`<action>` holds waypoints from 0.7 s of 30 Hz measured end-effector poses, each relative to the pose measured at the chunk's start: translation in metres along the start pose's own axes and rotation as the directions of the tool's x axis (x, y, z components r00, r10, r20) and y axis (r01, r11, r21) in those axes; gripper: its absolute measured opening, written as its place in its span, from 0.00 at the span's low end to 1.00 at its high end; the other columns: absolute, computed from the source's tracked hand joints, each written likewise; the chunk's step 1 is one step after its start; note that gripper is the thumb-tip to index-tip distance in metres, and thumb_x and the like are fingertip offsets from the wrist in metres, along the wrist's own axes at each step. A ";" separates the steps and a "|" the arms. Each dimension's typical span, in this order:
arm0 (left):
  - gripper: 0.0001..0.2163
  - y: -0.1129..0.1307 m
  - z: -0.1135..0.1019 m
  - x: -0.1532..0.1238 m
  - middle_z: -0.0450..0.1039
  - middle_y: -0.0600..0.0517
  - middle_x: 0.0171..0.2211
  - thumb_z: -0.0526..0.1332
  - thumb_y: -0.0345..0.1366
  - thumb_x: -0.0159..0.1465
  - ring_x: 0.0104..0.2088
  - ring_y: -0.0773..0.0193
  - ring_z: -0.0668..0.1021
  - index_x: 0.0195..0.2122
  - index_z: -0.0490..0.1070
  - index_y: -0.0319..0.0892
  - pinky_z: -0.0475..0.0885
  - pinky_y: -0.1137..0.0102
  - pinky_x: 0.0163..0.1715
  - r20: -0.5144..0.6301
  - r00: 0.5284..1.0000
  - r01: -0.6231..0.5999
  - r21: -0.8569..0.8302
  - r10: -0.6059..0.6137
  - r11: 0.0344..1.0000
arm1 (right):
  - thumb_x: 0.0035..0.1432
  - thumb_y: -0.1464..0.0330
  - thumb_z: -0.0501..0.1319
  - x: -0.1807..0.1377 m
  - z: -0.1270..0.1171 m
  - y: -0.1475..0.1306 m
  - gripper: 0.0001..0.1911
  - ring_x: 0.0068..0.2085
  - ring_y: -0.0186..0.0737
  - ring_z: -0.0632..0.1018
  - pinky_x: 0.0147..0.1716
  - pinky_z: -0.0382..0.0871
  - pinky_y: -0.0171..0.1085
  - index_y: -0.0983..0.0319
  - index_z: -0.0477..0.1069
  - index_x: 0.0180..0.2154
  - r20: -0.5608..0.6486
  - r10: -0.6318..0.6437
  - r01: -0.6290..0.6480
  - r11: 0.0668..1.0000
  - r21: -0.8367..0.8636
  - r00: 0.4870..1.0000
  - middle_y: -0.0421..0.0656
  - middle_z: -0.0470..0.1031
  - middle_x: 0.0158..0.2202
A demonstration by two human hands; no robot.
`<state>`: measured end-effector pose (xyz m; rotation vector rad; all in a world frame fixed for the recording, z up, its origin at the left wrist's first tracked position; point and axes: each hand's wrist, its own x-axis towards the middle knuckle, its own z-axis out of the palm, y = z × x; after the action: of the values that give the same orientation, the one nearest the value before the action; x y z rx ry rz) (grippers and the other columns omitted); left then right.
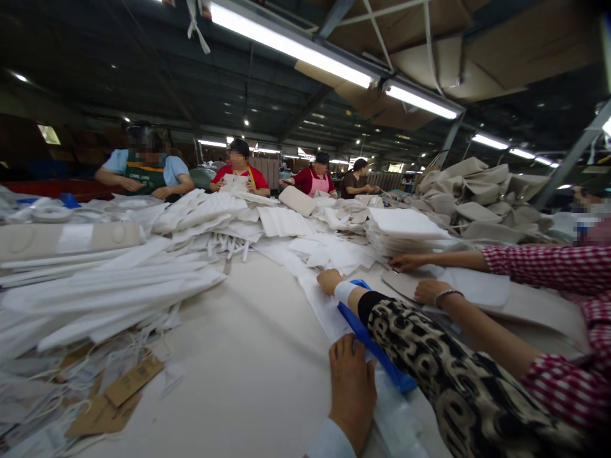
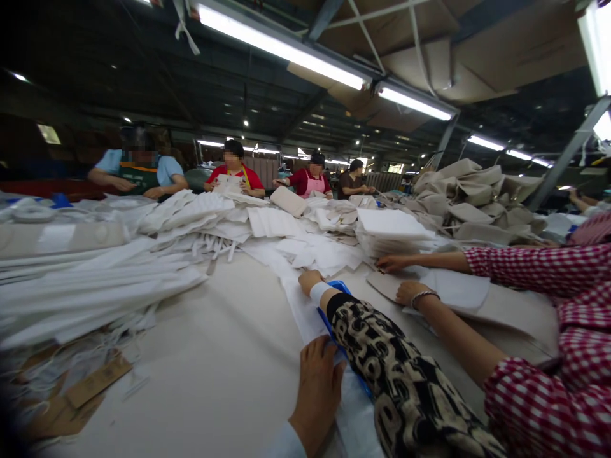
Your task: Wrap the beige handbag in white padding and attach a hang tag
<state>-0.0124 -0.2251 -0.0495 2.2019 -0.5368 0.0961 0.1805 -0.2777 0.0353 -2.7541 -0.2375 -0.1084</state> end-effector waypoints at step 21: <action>0.14 -0.009 0.008 0.010 0.69 0.42 0.56 0.57 0.32 0.66 0.57 0.51 0.69 0.52 0.71 0.39 0.64 0.55 0.57 -0.042 0.989 -0.126 0.223 0.139 0.966 | 0.49 0.59 0.65 -0.394 -0.031 0.107 0.13 0.31 0.41 0.80 0.33 0.73 0.37 0.63 0.73 0.31 -0.029 0.519 -0.300 0.537 0.789 0.854 0.43 0.77 0.28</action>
<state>-0.0006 -0.2303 -0.0585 2.3681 -0.6689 0.3019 -0.1891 -0.4470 -0.0166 -1.8245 0.3866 -0.1909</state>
